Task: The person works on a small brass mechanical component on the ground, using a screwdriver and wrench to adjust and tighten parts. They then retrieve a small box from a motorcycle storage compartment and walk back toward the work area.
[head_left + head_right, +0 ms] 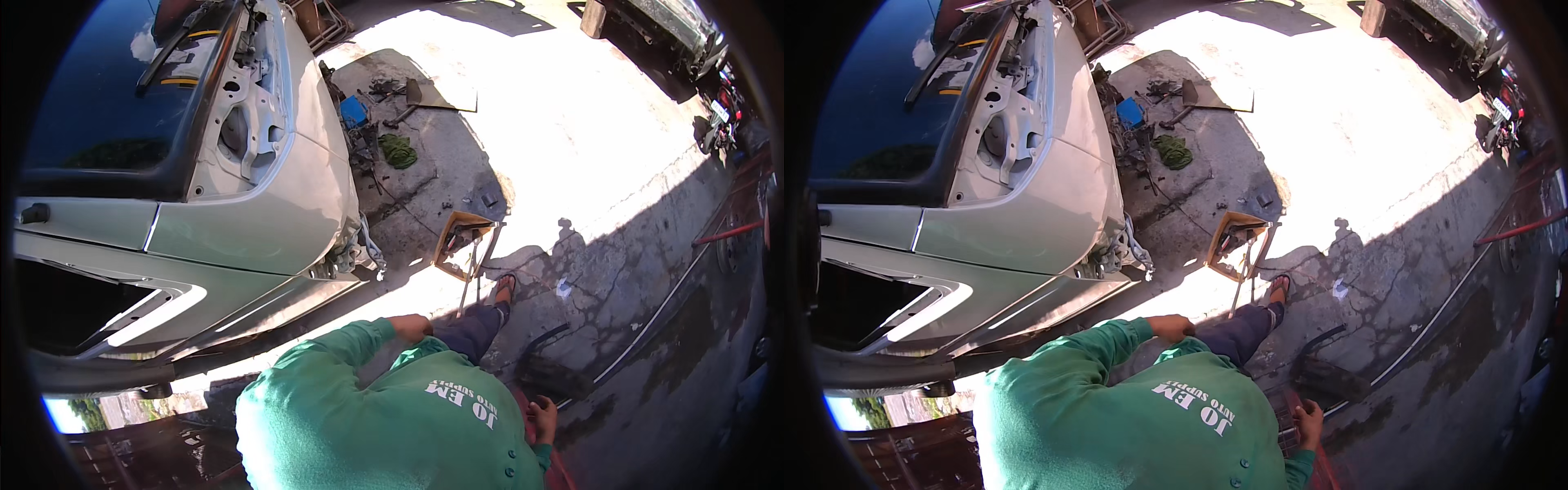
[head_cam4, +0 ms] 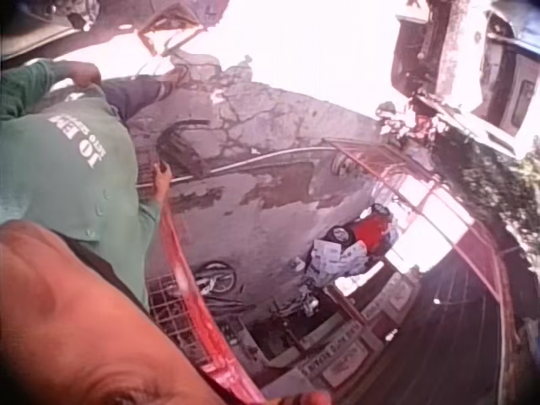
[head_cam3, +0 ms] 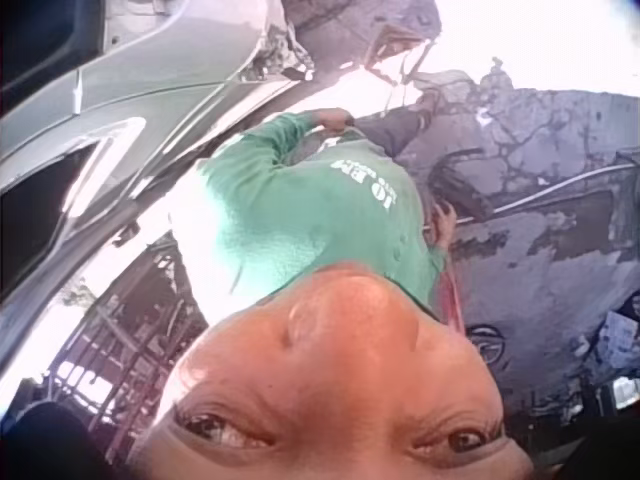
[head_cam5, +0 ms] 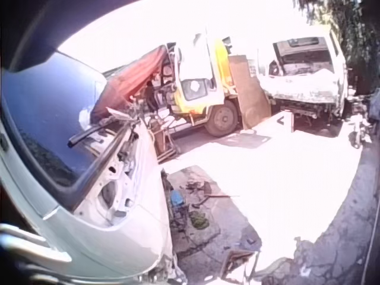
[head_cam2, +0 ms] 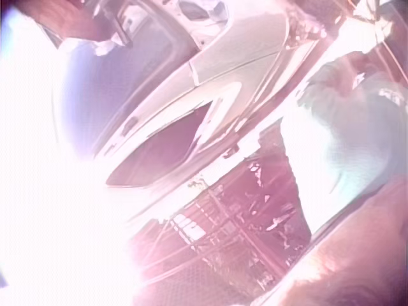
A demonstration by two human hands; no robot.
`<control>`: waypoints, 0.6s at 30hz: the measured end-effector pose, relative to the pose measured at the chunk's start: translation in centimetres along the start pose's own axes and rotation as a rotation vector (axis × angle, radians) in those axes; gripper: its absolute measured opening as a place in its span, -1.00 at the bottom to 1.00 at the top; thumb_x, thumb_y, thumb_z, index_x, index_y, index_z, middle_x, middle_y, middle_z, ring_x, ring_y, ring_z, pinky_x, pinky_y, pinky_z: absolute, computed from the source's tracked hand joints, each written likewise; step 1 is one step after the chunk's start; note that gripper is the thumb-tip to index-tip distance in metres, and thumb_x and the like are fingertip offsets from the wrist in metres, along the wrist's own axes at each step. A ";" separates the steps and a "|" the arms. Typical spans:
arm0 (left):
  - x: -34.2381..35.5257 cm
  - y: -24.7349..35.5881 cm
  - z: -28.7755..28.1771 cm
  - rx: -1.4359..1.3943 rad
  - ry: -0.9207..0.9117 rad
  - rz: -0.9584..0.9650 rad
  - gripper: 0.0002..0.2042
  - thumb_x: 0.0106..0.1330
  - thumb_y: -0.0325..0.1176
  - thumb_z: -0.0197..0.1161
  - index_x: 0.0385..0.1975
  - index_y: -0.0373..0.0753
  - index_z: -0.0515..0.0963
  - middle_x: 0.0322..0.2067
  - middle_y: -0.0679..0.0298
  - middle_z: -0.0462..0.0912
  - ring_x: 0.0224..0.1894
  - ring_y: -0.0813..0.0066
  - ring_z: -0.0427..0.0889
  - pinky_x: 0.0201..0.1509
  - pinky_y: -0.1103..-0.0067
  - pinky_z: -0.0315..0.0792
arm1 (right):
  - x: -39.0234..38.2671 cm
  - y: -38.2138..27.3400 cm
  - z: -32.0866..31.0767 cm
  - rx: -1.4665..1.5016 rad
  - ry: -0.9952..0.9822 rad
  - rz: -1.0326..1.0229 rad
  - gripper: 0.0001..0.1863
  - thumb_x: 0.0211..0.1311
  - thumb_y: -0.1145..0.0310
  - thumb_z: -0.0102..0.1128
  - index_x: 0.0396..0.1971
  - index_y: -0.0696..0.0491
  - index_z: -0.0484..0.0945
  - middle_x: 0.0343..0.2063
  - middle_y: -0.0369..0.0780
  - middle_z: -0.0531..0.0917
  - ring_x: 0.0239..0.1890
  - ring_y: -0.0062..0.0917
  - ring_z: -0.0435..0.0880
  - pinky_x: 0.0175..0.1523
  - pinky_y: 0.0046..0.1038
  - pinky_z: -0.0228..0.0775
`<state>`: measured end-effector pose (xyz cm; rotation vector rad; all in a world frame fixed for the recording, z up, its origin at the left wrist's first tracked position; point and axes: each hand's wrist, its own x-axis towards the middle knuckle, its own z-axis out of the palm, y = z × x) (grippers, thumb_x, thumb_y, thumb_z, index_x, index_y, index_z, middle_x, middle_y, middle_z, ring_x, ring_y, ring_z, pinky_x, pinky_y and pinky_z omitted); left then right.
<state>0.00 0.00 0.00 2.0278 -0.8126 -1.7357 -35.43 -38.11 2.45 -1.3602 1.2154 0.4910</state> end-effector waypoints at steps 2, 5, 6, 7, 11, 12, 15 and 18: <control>-0.6 1.7 -0.8 -0.154 0.157 0.095 -0.64 0.21 -0.33 0.35 0.00 -0.25 0.61 -0.06 0.05 0.67 -0.11 0.06 0.68 -0.01 0.27 0.53 | 4.9 8.8 -0.9 -0.175 -0.074 -0.171 -0.52 0.25 0.45 0.26 0.15 0.32 0.49 -0.02 0.02 0.67 -0.04 -0.25 0.71 0.08 -0.26 0.54; 12.7 15.8 -16.9 -0.031 0.301 0.472 -0.68 0.18 -0.44 0.30 -0.03 -0.28 0.60 -0.15 0.05 0.65 -0.15 0.00 0.67 -0.06 0.26 0.53 | 7.4 -10.1 -9.2 -0.207 0.138 -0.181 -0.53 0.26 0.44 0.25 0.14 0.31 0.50 -0.01 0.02 0.67 -0.04 -0.27 0.71 0.08 -0.27 0.54; 12.9 15.7 -18.7 0.005 0.430 0.476 -0.68 0.17 -0.46 0.28 -0.04 -0.28 0.59 -0.17 0.05 0.64 -0.15 -0.02 0.66 -0.07 0.25 0.53 | 9.3 -14.9 -11.0 -0.263 0.088 -0.175 -0.54 0.26 0.44 0.25 0.13 0.31 0.51 0.00 0.02 0.67 -0.04 -0.27 0.71 0.08 -0.27 0.53; 13.3 16.1 -20.2 0.042 0.561 0.481 -0.68 0.16 -0.49 0.27 -0.05 -0.28 0.59 -0.18 0.05 0.63 -0.16 -0.04 0.66 -0.08 0.25 0.53 | 11.8 -19.6 -12.3 -0.321 0.041 -0.179 -0.54 0.26 0.43 0.25 0.13 0.30 0.51 0.00 0.02 0.67 -0.04 -0.27 0.71 0.09 -0.28 0.53; 17.6 18.5 -28.2 0.069 0.114 0.239 -0.72 0.19 -0.43 0.22 -0.12 -0.31 0.66 -0.17 0.01 0.72 -0.14 0.01 0.70 -0.05 0.23 0.55 | 16.9 -37.2 -16.0 -0.476 -0.069 -0.207 -0.56 0.27 0.43 0.24 0.11 0.30 0.53 0.01 0.02 0.67 -0.04 -0.29 0.70 0.09 -0.29 0.52; 18.5 19.5 -30.2 0.024 0.219 0.280 -0.71 0.21 -0.37 0.23 -0.11 -0.32 0.68 -0.19 -0.01 0.74 -0.14 0.06 0.72 -0.02 0.27 0.55 | 18.4 -41.4 -16.8 -0.499 -0.090 -0.239 -0.57 0.27 0.42 0.24 0.11 0.29 0.53 0.01 0.02 0.67 -0.04 -0.29 0.70 0.09 -0.29 0.52; 22.7 22.6 -35.4 -0.130 0.388 0.298 -0.68 0.20 -0.34 0.27 -0.08 -0.31 0.68 -0.19 -0.01 0.75 -0.12 0.09 0.73 -0.01 0.29 0.56 | 24.9 -53.0 -18.2 -0.578 -0.195 -0.419 -0.58 0.28 0.41 0.24 0.09 0.28 0.55 -0.02 0.00 0.68 -0.06 -0.31 0.70 0.08 -0.29 0.52; 30.9 22.5 -39.9 -0.218 0.391 0.196 -0.61 0.23 -0.18 0.26 -0.06 -0.33 0.67 -0.17 -0.05 0.73 -0.11 0.03 0.73 -0.01 0.27 0.54 | 31.4 -65.7 -17.6 -0.720 -0.305 -0.741 -0.61 0.26 0.39 0.26 0.05 0.25 0.57 -0.11 -0.04 0.70 -0.10 -0.32 0.69 0.05 -0.29 0.51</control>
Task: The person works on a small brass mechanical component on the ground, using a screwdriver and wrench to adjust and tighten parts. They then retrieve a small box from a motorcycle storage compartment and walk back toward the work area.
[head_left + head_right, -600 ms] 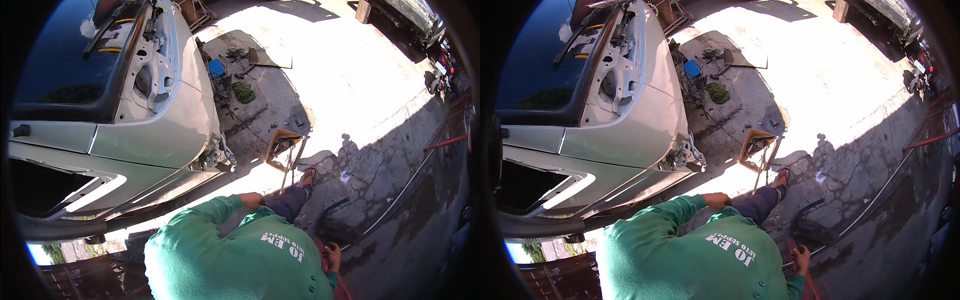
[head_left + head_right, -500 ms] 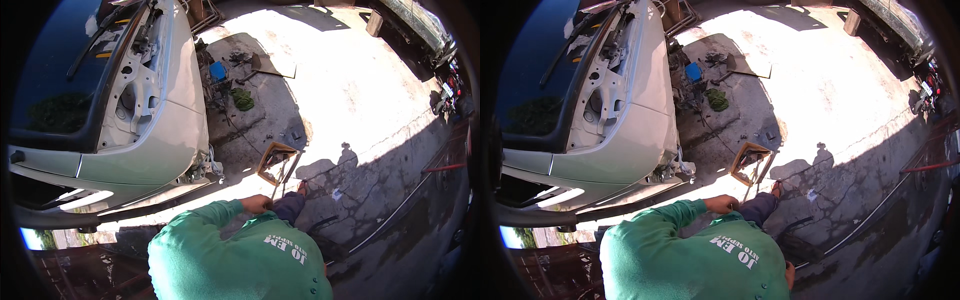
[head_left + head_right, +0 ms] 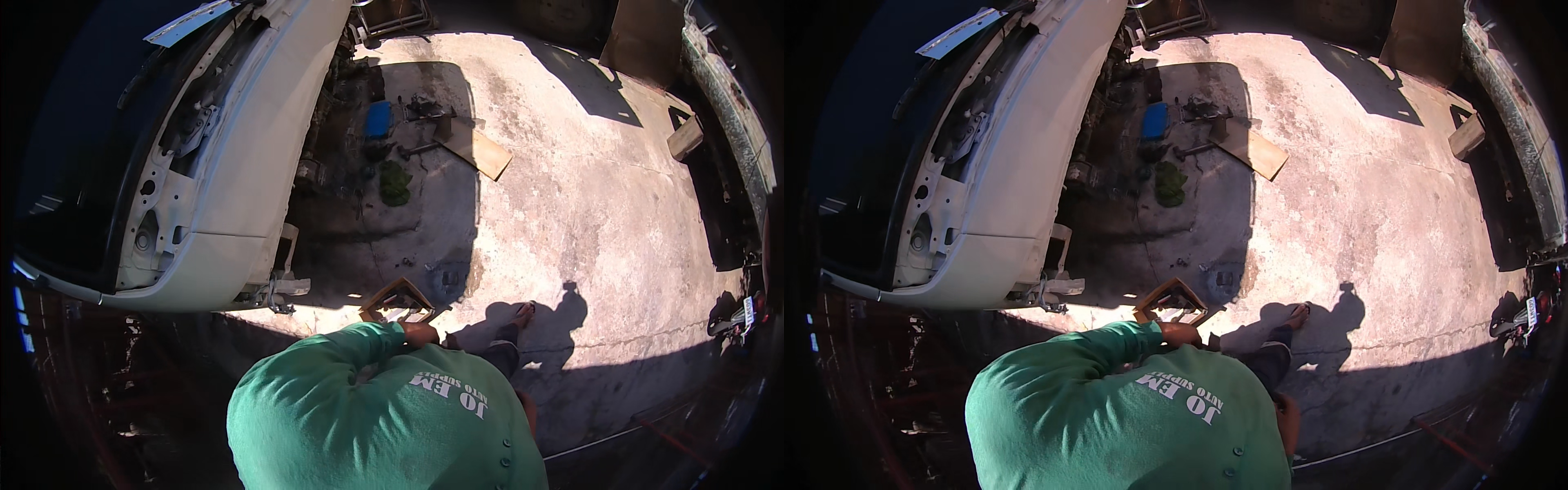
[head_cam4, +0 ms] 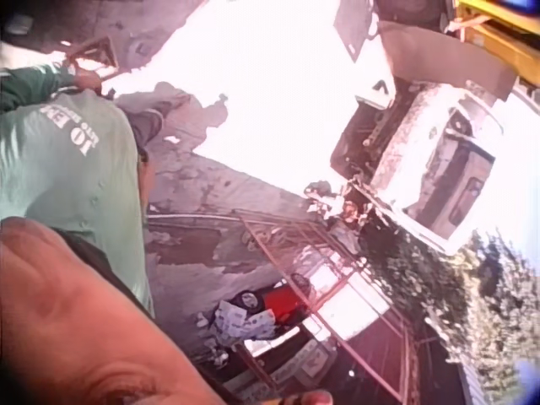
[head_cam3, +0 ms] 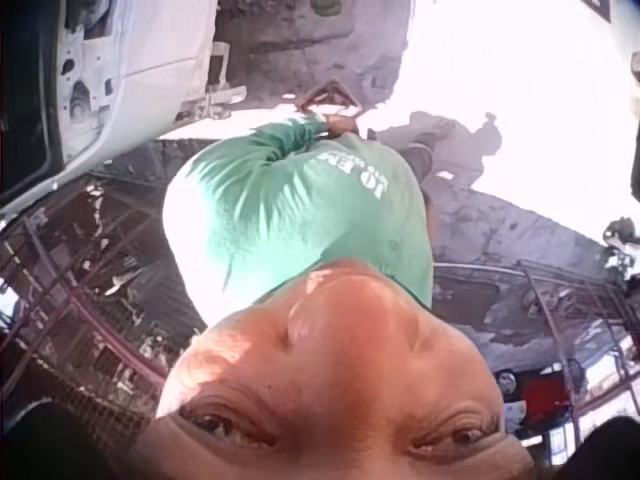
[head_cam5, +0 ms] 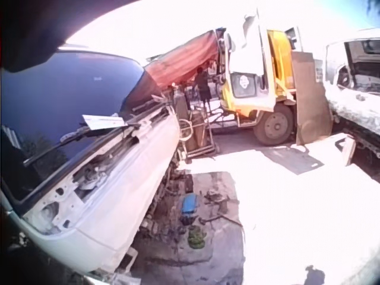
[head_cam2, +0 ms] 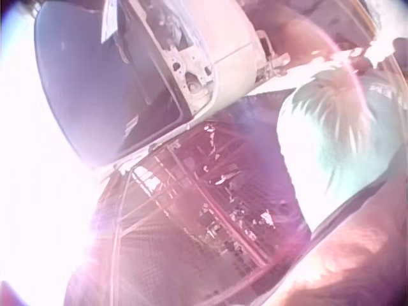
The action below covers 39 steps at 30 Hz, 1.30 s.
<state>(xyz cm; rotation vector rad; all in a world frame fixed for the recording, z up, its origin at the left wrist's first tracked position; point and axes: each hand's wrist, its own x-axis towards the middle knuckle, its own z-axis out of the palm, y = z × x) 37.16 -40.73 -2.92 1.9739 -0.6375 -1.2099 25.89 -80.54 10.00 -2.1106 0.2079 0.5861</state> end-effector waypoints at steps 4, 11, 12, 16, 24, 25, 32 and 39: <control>13.0 0.3 -4.8 0.033 0.323 0.054 -0.62 0.25 -0.11 0.21 -0.21 -0.34 0.70 -0.26 -0.07 0.73 -0.15 0.00 0.73 -0.06 0.21 0.53 | 15.3 -2.2 -10.8 -0.047 -0.098 -0.096 -0.61 0.24 0.39 0.26 0.04 0.24 0.57 -0.11 -0.05 0.69 -0.10 -0.32 0.68 0.06 -0.29 0.50; 19.3 12.7 -22.5 0.083 0.496 -0.166 -0.65 0.18 -0.18 0.27 -0.06 -0.14 0.63 -0.14 0.01 0.63 0.00 -0.04 0.62 0.11 0.13 0.45 | 39.9 -9.5 -25.7 -0.105 -0.209 -0.126 -0.61 0.22 0.39 0.28 0.03 0.22 0.57 -0.12 -0.07 0.68 -0.08 -0.32 0.67 0.08 -0.29 0.49; 20.3 13.4 -24.6 0.129 0.526 -0.191 -0.64 0.16 -0.19 0.31 -0.04 -0.12 0.63 -0.13 0.04 0.63 0.01 -0.02 0.61 0.12 0.14 0.45 | 43.7 -10.8 -26.6 -0.115 -0.230 -0.130 -0.61 0.21 0.39 0.28 0.03 0.22 0.58 -0.12 -0.07 0.68 -0.08 -0.32 0.67 0.08 -0.29 0.49; 26.1 12.2 -34.3 0.129 0.486 -0.238 -0.66 0.19 -0.25 0.23 -0.02 -0.11 0.62 -0.08 0.08 0.61 0.02 -0.04 0.59 0.13 0.19 0.45 | 58.5 -15.8 -27.5 -0.136 -0.313 -0.143 -0.61 0.20 0.39 0.29 0.02 0.21 0.58 -0.13 -0.08 0.68 -0.07 -0.32 0.67 0.09 -0.30 0.48; 32.0 4.9 -56.9 -0.115 0.709 -0.318 -0.75 0.31 -0.31 0.15 -0.12 -0.29 0.57 -0.19 -0.02 0.65 -0.05 -0.01 0.65 0.04 0.20 0.50 | 82.8 -23.4 -28.1 -0.156 -0.406 -0.116 -0.61 0.17 0.39 0.31 0.00 0.19 0.59 -0.13 -0.10 0.67 -0.06 -0.32 0.66 0.10 -0.30 0.47; 32.0 4.4 -58.9 -0.262 0.697 -0.343 -0.76 0.34 -0.30 0.15 -0.11 -0.30 0.56 -0.23 -0.03 0.65 -0.07 -0.02 0.65 0.02 0.19 0.50 | 85.3 -24.6 -28.7 -0.156 -0.420 -0.124 -0.61 0.17 0.39 0.32 0.00 0.19 0.59 -0.14 -0.10 0.67 -0.05 -0.32 0.65 0.11 -0.30 0.47; 33.9 0.5 -70.1 -0.653 1.062 -0.359 -0.67 0.38 -0.15 0.25 -0.02 -0.26 0.56 -0.12 0.04 0.63 -0.03 0.00 0.59 0.11 0.25 0.43 | 106.8 -35.5 -28.5 -0.216 -0.638 -0.216 -0.59 0.13 0.37 0.35 -0.01 0.18 0.59 -0.12 -0.11 0.67 -0.04 -0.32 0.65 0.12 -0.31 0.46; 42.4 -2.2 -84.6 -0.718 1.082 -0.603 -0.80 0.14 -0.24 0.31 -0.27 -0.12 0.63 -0.14 0.14 0.60 0.02 0.01 0.51 0.09 0.16 0.38 | 132.2 -51.5 -25.1 -0.517 -1.179 -0.253 -0.55 0.09 0.33 0.40 -0.01 0.17 0.59 -0.08 -0.10 0.67 -0.02 -0.32 0.65 0.14 -0.32 0.46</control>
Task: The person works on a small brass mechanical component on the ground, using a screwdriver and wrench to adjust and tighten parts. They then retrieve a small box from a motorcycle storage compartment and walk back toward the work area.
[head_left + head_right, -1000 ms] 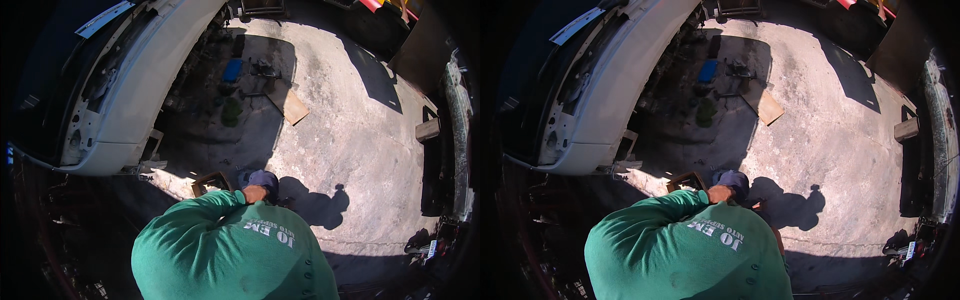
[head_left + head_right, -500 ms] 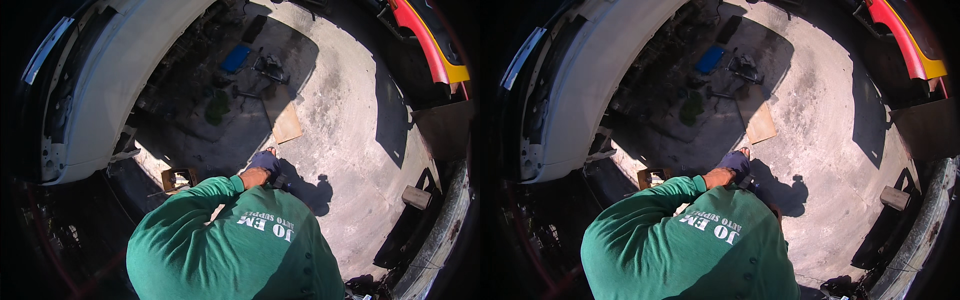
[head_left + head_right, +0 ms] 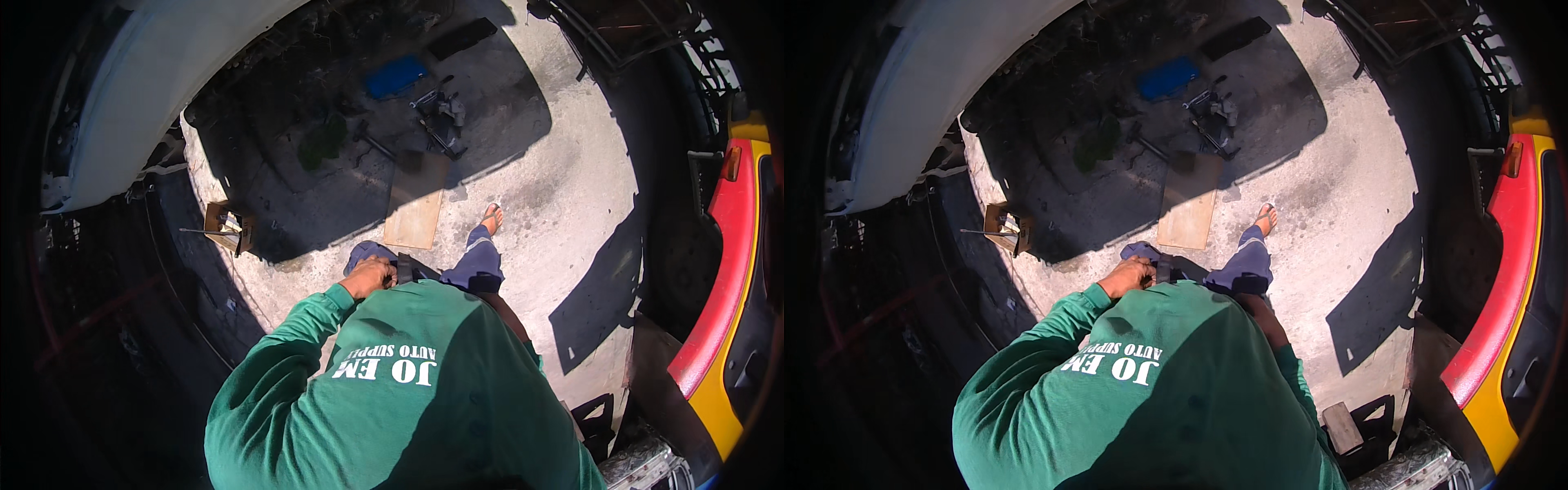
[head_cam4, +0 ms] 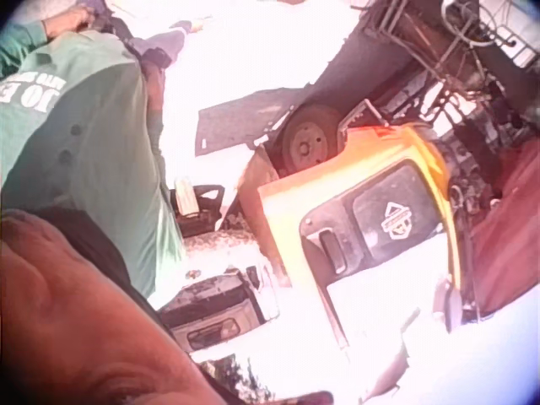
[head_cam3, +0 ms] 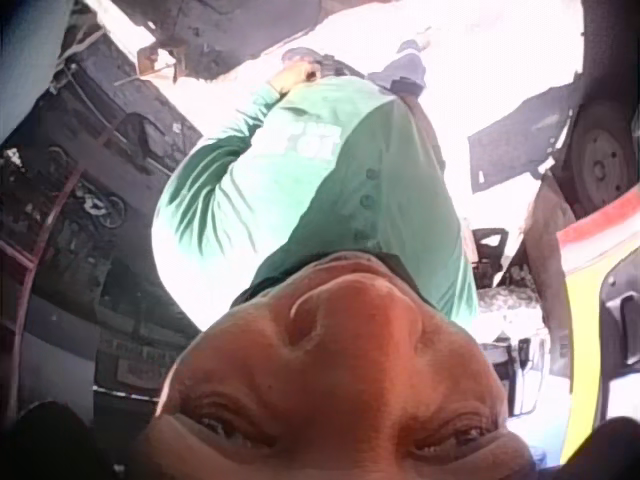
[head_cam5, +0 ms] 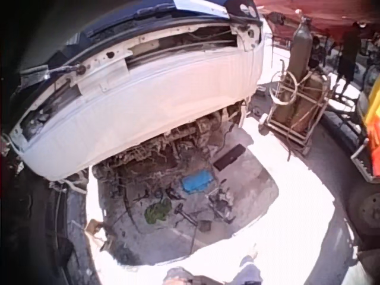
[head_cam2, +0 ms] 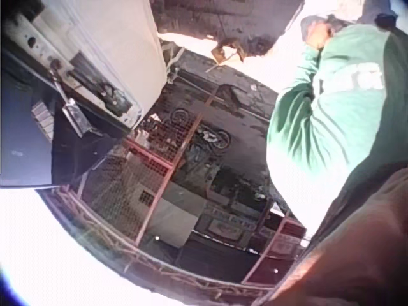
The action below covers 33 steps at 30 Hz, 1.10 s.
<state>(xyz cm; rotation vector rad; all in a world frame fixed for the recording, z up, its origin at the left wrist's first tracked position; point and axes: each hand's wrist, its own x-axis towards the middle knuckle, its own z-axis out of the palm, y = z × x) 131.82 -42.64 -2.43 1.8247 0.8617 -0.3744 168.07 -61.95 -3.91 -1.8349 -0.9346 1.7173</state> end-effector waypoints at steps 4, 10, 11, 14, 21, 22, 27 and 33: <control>5.3 11.4 0.1 0.029 0.246 -0.169 -0.77 0.36 -0.25 0.16 -0.19 -0.29 0.55 -0.17 0.03 0.64 0.00 -0.02 0.57 0.01 0.18 0.43 | 4.9 -3.7 -15.0 -0.161 -0.367 -0.029 -0.52 0.06 0.30 0.43 -0.01 0.16 0.59 -0.06 -0.10 0.67 -0.01 -0.33 0.65 0.15 -0.33 0.46; 10.2 20.5 -0.6 -0.643 0.434 -0.358 -0.76 0.48 -0.21 0.13 -0.17 -0.30 0.48 -0.34 -0.09 0.64 -0.20 -0.12 0.67 -0.13 0.20 0.49 | 10.6 -10.3 -28.1 -0.335 -0.692 -0.085 -0.48 0.02 0.26 0.48 0.00 0.15 0.60 -0.03 -0.09 0.67 0.00 -0.33 0.65 0.17 -0.34 0.45; 12.0 21.1 -0.8 -0.658 0.471 -0.353 -0.76 0.48 -0.19 0.15 -0.21 -0.28 0.50 -0.40 -0.02 0.63 -0.26 0.03 0.68 -0.16 0.28 0.49 | 12.5 -11.6 -29.9 -0.357 -0.723 -0.111 -0.47 0.01 0.26 0.49 0.00 0.15 0.60 -0.02 -0.09 0.67 0.01 -0.33 0.65 0.17 -0.34 0.45; 16.5 24.1 -3.4 -0.780 0.593 -0.425 -0.73 0.46 -0.16 0.20 -0.31 -0.28 0.52 -0.48 0.06 0.61 -0.37 0.23 0.66 -0.22 0.38 0.48 | 18.2 -19.6 -32.6 -0.323 -0.821 -0.086 -0.49 -0.02 0.25 0.50 -0.05 0.14 0.62 -0.04 -0.08 0.69 -0.01 -0.33 0.66 0.11 -0.35 0.47; 27.1 24.3 -10.7 -1.037 1.028 -0.441 -0.71 0.41 -0.18 0.30 -0.39 -0.31 0.53 -0.53 0.21 0.57 -0.43 0.48 0.53 -0.29 0.45 0.41 | 32.2 -32.2 -37.1 -0.554 -1.072 0.043 -0.52 -0.05 0.22 0.46 -0.12 0.16 0.65 -0.25 -0.05 0.71 -0.16 -0.31 0.68 -0.03 -0.33 0.47; 26.9 25.3 -12.5 -0.968 0.973 -0.408 -0.71 0.41 -0.17 0.31 -0.39 -0.28 0.52 -0.50 0.21 0.57 -0.39 0.45 0.56 -0.24 0.46 0.42 | 33.7 -34.5 -37.7 -0.572 -1.085 0.102 -0.52 -0.04 0.22 0.45 -0.11 0.16 0.65 -0.21 -0.05 0.71 -0.12 -0.30 0.67 0.00 -0.34 0.46; 33.0 28.2 -15.7 -1.358 0.981 -0.349 -0.68 0.45 -0.11 0.19 -0.18 -0.30 0.55 -0.34 0.04 0.65 -0.23 0.15 0.68 -0.06 0.34 0.46 | 49.2 -38.4 -44.7 -0.651 -1.171 0.107 -0.61 0.06 0.36 0.37 -0.07 0.15 0.67 -0.02 -0.06 0.65 0.09 -0.31 0.58 0.18 -0.41 0.41; 50.8 14.1 -14.1 -1.382 1.357 -0.536 -0.80 0.23 -0.35 0.38 -0.30 -0.33 0.57 -0.46 0.09 0.66 -0.34 0.17 0.69 -0.25 0.41 0.49 | 71.0 -38.6 -40.0 -1.003 -1.286 0.612 -0.75 0.22 0.44 0.28 -0.11 0.17 0.62 -0.42 -0.30 0.65 -0.39 -0.54 0.65 -0.28 -0.45 0.53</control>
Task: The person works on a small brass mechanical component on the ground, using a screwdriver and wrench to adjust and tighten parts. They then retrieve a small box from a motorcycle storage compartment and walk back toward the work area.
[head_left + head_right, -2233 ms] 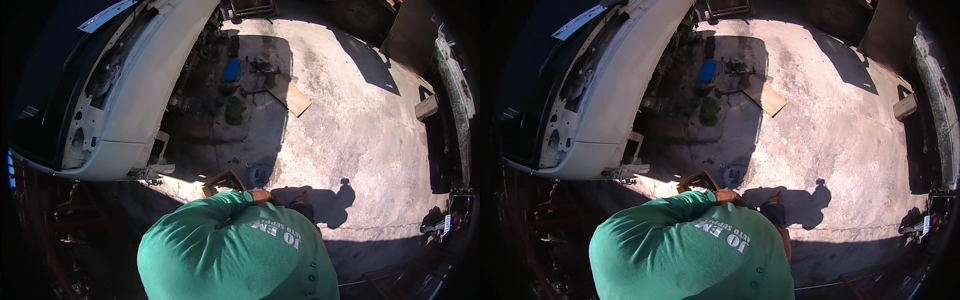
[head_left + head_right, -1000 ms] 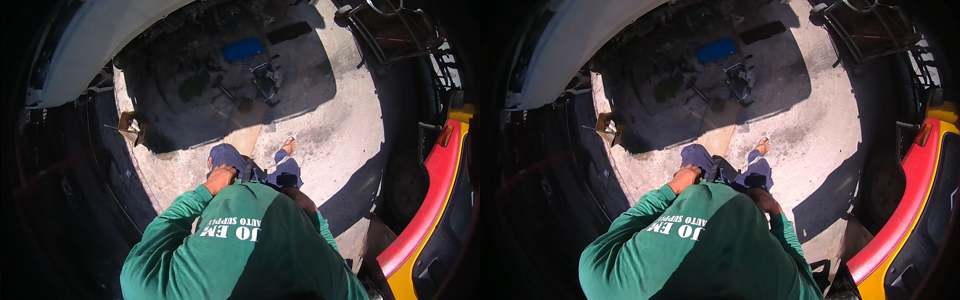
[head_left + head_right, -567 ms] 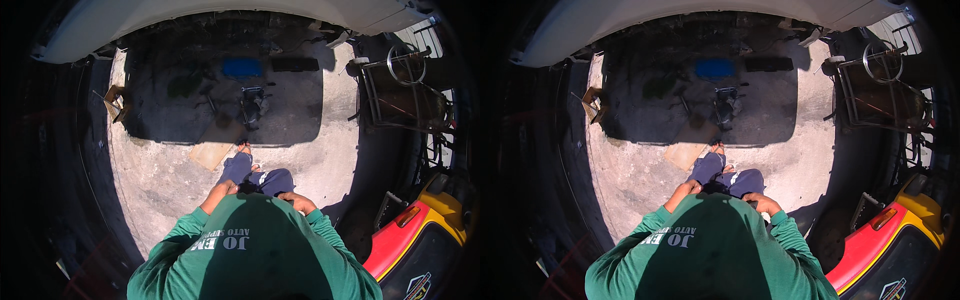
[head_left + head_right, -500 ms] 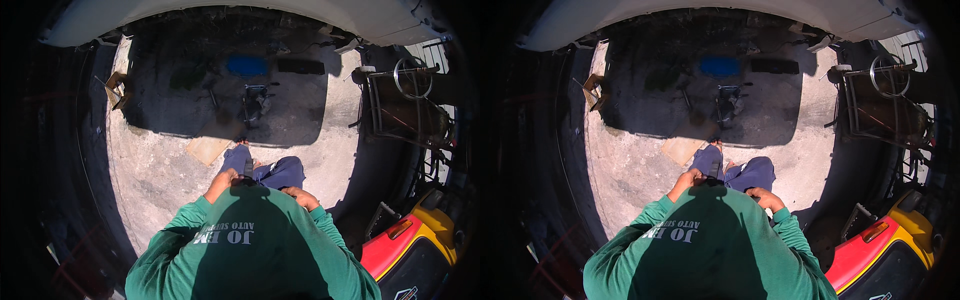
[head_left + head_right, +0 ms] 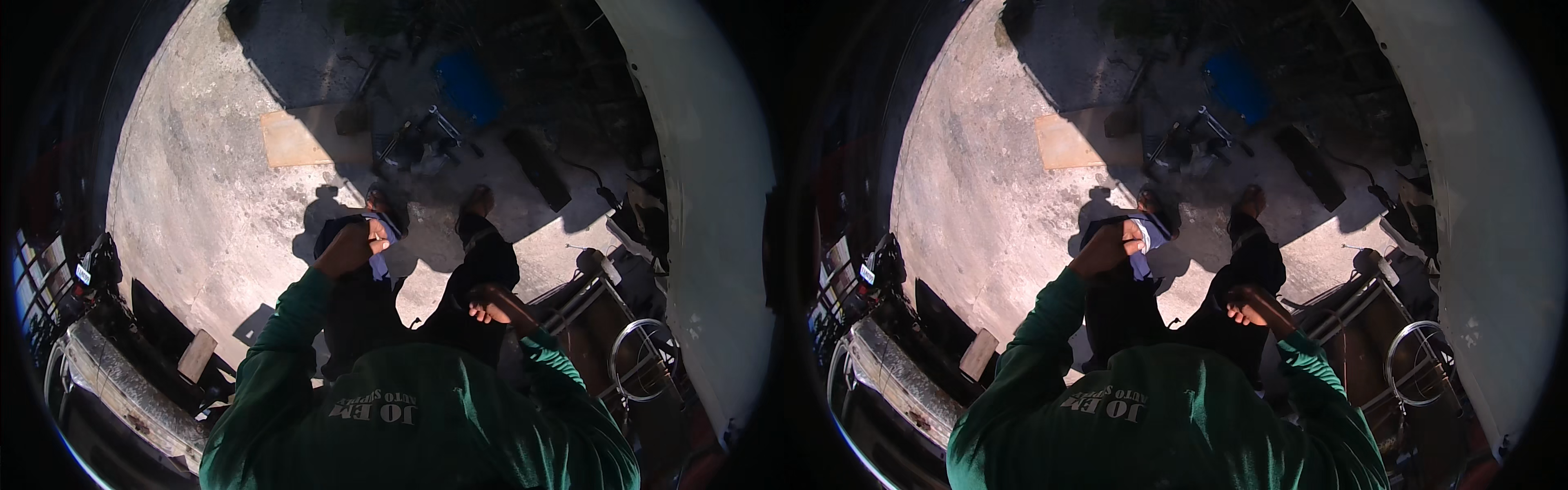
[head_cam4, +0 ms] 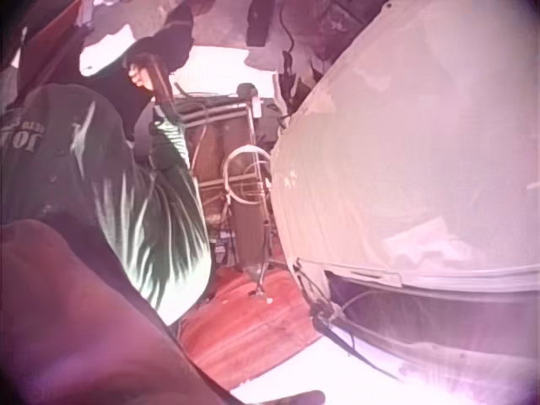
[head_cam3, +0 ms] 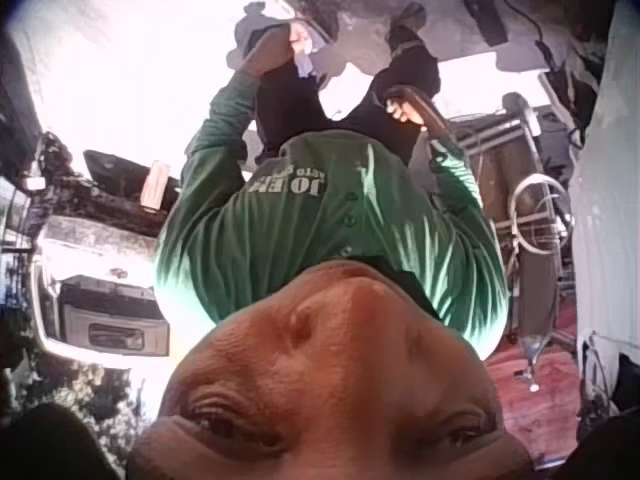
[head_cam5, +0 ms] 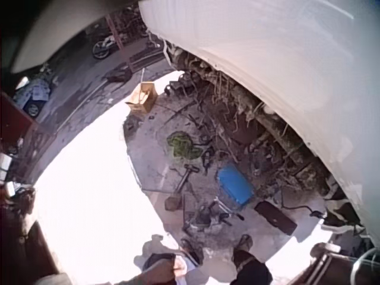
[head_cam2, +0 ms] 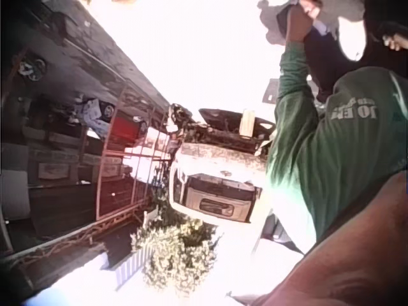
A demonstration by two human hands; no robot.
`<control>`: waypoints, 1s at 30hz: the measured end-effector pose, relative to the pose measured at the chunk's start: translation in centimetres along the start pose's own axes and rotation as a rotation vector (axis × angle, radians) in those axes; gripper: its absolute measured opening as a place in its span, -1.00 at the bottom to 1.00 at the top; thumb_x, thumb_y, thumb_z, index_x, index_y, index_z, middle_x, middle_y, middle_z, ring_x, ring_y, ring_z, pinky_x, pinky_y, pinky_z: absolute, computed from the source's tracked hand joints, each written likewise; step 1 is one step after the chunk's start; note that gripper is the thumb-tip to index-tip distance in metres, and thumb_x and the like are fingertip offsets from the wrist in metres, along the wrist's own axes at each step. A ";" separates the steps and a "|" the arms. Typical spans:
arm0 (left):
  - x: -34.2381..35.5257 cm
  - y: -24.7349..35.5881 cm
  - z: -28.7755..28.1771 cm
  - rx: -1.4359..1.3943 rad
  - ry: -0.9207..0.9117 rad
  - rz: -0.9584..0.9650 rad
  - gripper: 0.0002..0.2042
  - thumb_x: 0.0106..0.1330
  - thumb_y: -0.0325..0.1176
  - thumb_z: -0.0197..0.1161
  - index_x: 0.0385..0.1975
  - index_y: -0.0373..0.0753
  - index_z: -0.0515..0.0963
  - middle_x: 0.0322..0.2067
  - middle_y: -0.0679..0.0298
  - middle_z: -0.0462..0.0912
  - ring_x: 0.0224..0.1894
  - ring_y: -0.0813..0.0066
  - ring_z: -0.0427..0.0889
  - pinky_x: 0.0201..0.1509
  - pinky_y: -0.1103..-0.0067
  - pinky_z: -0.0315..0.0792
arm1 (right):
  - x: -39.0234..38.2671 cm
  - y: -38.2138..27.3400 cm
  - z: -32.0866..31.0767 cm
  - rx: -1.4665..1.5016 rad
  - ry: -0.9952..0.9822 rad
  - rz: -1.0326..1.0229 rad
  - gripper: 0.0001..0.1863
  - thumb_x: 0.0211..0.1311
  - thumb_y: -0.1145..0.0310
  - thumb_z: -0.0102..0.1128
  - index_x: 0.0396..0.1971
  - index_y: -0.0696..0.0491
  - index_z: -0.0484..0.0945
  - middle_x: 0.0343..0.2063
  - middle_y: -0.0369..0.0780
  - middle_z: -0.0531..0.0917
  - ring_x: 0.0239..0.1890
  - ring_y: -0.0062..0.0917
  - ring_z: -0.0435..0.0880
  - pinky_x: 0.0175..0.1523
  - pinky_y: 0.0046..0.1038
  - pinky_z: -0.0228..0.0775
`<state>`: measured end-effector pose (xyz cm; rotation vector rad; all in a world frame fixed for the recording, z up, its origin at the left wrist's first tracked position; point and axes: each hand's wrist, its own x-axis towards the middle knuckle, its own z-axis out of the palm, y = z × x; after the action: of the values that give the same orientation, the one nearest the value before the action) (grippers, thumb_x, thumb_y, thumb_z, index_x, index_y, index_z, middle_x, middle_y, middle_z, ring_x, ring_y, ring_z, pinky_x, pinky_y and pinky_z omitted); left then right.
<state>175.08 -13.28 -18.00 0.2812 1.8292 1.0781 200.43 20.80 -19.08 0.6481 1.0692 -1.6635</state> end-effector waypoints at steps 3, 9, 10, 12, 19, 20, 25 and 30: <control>14.5 -14.2 1.8 0.134 0.282 0.005 -0.78 0.25 -0.40 0.35 -0.18 -0.34 0.56 -0.33 -0.04 0.70 -0.20 0.00 0.73 -0.18 0.36 0.55 | 6.4 -9.4 -6.0 -0.392 0.371 -0.176 -0.76 0.28 0.46 0.21 -0.08 0.17 0.62 -0.42 -0.25 0.65 -0.39 -0.60 0.65 -0.29 -0.48 0.51; 33.3 -35.4 0.6 0.748 0.398 -0.074 -0.57 0.26 -0.07 0.29 0.02 -0.21 0.58 -0.06 -0.10 0.65 0.04 -0.11 0.62 0.07 0.15 0.52 | 34.1 -9.2 -25.9 -1.160 0.418 -0.539 -0.74 0.31 0.30 0.14 -0.13 0.11 0.64 -0.15 -0.05 0.69 -0.07 -0.19 0.68 0.03 -0.16 0.51; 35.6 -35.4 1.7 0.680 0.432 -0.019 -0.55 0.24 -0.08 0.31 0.04 -0.24 0.58 -0.07 -0.11 0.65 0.02 -0.11 0.63 0.07 0.15 0.51 | 37.3 -8.6 -29.1 -1.325 0.461 -0.540 -0.73 0.32 0.28 0.12 -0.13 0.11 0.65 -0.13 -0.04 0.69 -0.05 -0.16 0.68 0.04 -0.13 0.51; 41.9 -31.8 3.7 0.537 0.501 0.149 -0.50 0.20 -0.10 0.34 0.08 -0.28 0.58 -0.10 -0.14 0.67 -0.01 -0.10 0.65 0.09 0.16 0.51 | 42.6 -6.8 -37.0 -1.558 0.581 -0.455 -0.73 0.32 0.28 0.09 -0.14 0.09 0.66 -0.10 -0.03 0.68 -0.02 -0.12 0.66 0.04 -0.11 0.51; 44.8 -34.9 3.2 0.613 0.353 -0.142 -0.44 0.16 -0.01 0.40 0.08 -0.25 0.61 0.00 -0.12 0.66 0.07 -0.07 0.64 0.18 0.26 0.49 | 52.2 -6.4 -38.3 -1.641 0.840 -0.261 -0.77 0.24 0.30 0.18 -0.20 0.08 0.69 -0.16 0.04 0.71 -0.07 -0.09 0.71 0.01 -0.09 0.56; 44.4 -35.5 1.9 0.609 0.325 -0.130 -0.42 0.14 0.00 0.41 0.09 -0.25 0.61 0.00 -0.11 0.66 0.07 -0.05 0.65 0.19 0.27 0.49 | 52.6 -7.2 -37.5 -1.685 0.793 -0.203 -0.78 0.23 0.32 0.19 -0.22 0.08 0.69 -0.18 0.05 0.71 -0.08 -0.09 0.72 0.00 -0.09 0.57; 44.8 -29.0 -2.5 0.527 0.241 0.076 -0.38 0.10 0.01 0.46 0.10 -0.29 0.60 -0.04 0.02 0.71 0.01 0.12 0.69 0.20 0.34 0.48 | 52.0 -7.1 -38.8 -1.563 0.935 -0.224 -0.78 0.18 0.36 0.23 -0.21 0.10 0.69 -0.16 0.04 0.72 -0.07 -0.07 0.72 0.05 -0.09 0.56; 40.6 -17.2 -5.3 0.244 0.187 0.163 -0.40 0.18 0.00 0.46 0.08 -0.36 0.59 -0.14 0.12 0.72 -0.10 0.44 0.69 0.03 0.51 0.52 | 48.9 -10.7 -36.0 -1.650 0.747 -0.153 -0.69 0.16 0.42 0.26 -0.08 0.13 0.66 -0.07 0.03 0.71 0.00 -0.10 0.71 0.10 -0.13 0.54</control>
<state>154.21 -1.99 -55.58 0.4946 2.1397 1.0185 170.82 31.16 -72.21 -0.0080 2.4994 -0.1398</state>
